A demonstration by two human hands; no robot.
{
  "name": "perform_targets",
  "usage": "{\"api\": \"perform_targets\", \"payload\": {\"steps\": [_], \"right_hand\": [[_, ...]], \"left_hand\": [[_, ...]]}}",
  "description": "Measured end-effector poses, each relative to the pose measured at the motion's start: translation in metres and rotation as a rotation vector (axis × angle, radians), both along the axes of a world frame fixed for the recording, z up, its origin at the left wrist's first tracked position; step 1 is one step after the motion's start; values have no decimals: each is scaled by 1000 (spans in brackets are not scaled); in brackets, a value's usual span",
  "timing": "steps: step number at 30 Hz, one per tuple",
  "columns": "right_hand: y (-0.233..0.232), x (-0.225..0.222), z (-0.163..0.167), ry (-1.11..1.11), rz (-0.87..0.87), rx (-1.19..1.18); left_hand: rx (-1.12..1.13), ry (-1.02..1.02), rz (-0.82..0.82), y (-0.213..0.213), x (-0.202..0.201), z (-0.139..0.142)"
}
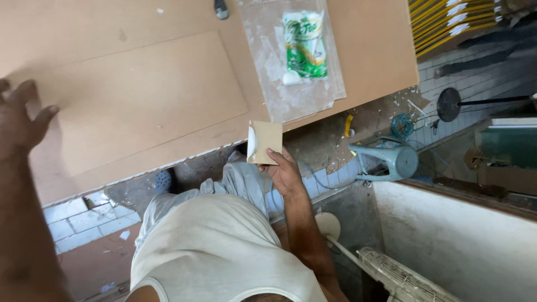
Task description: The person spreads glue on a cardboard sheet using a small block, then places a black rug with gold embroidery on top and presses it down. This cycle repeats for multiple rugs, with each finished piece set aside.
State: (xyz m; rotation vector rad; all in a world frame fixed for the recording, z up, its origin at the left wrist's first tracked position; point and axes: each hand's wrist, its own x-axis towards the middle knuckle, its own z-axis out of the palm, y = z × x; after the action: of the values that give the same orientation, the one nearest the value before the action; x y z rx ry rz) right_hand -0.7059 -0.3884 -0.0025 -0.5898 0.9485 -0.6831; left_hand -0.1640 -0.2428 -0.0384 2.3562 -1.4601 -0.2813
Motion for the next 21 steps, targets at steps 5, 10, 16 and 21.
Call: {"api": "perform_targets", "payload": {"steps": [5, 10, 16, 21], "right_hand": [[93, 70, -7, 139, -69, -127], [133, 139, -20, 551, 89, -754], [152, 212, -53, 1148, 278, -1484], [238, 218, -72, 1161, 465, -1770]], "left_hand": [[124, -43, -165, 29, -3, -6], [130, -59, -171, 64, -33, -11], [134, -127, -163, 79, -32, -18], [130, -18, -173, 82, -26, -20]]}}
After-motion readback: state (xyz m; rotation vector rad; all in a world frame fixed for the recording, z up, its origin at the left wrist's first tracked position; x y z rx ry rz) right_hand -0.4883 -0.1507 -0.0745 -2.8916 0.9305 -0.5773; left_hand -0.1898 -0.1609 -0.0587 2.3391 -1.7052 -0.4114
